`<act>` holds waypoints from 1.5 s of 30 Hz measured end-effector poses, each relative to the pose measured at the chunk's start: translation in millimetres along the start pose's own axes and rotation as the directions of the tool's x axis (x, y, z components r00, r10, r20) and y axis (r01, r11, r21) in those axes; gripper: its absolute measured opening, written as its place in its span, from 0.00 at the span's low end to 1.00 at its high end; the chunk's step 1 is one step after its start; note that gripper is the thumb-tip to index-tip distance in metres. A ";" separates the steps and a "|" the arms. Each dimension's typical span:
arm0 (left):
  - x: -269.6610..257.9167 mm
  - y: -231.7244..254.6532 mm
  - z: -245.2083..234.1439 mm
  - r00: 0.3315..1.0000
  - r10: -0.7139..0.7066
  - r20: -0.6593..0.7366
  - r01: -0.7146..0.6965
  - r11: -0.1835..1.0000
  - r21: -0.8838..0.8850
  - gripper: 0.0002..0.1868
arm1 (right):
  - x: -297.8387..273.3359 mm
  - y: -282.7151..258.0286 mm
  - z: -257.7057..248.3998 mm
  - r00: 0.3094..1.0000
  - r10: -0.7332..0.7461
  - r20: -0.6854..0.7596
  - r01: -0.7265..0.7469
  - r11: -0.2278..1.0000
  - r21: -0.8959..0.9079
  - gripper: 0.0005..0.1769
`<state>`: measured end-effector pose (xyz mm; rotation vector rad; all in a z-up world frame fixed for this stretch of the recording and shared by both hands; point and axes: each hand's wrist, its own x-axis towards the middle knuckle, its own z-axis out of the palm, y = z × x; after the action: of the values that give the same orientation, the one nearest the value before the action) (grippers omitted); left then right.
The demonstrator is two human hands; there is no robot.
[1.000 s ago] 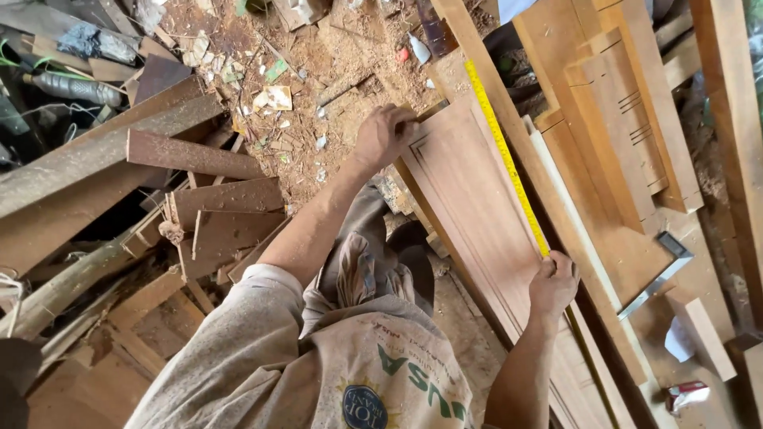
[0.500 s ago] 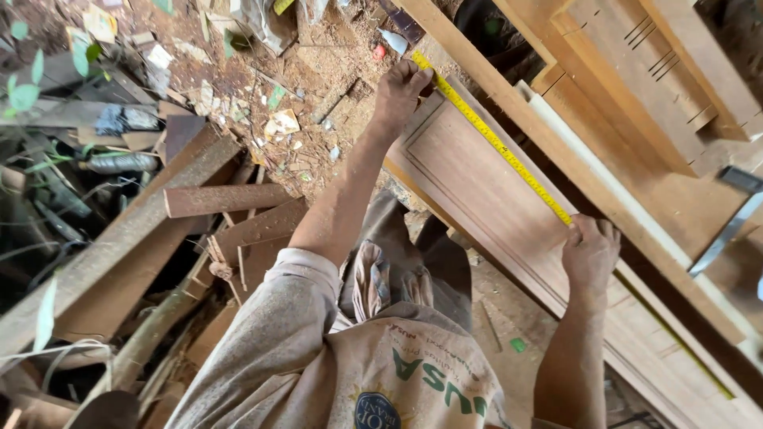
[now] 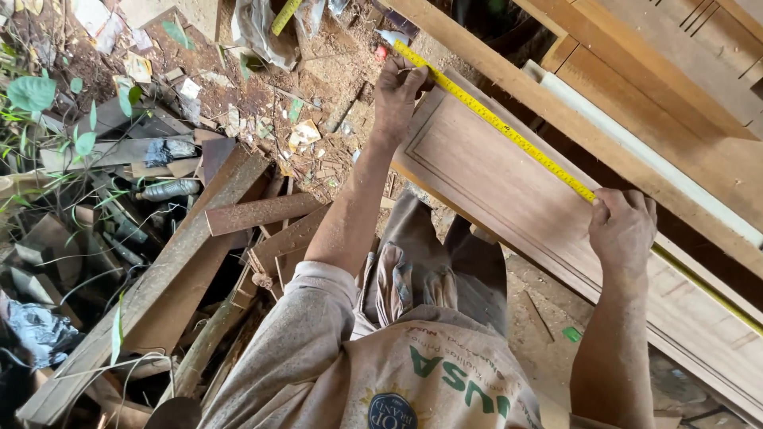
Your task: Measuring and marking dimensions on wooden boards using a tape measure, pencil, and square.
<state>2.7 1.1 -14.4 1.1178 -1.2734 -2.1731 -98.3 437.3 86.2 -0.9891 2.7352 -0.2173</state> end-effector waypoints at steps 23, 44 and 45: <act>-2.3 -0.1 -1.8 0.996 0.052 0.067 -0.054 0.998 0.021 0.06 | 5.1 -0.4 -3.6 0.998 -0.053 0.015 0.053 0.999 0.008 0.10; -1.5 1.3 0.1 0.999 0.000 0.047 -0.004 0.997 0.075 0.06 | 1.6 2.5 6.3 0.999 -0.046 -0.001 0.046 0.999 -0.020 0.09; -0.6 -0.8 -0.6 0.999 0.013 0.052 -0.017 0.997 0.081 0.06 | 1.5 2.3 6.5 0.998 -0.055 -0.016 0.055 0.998 -0.027 0.10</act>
<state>3.6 1.5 -14.9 1.0852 -1.3994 -2.1700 -99.1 437.7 79.2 -1.0752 2.7345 -0.1997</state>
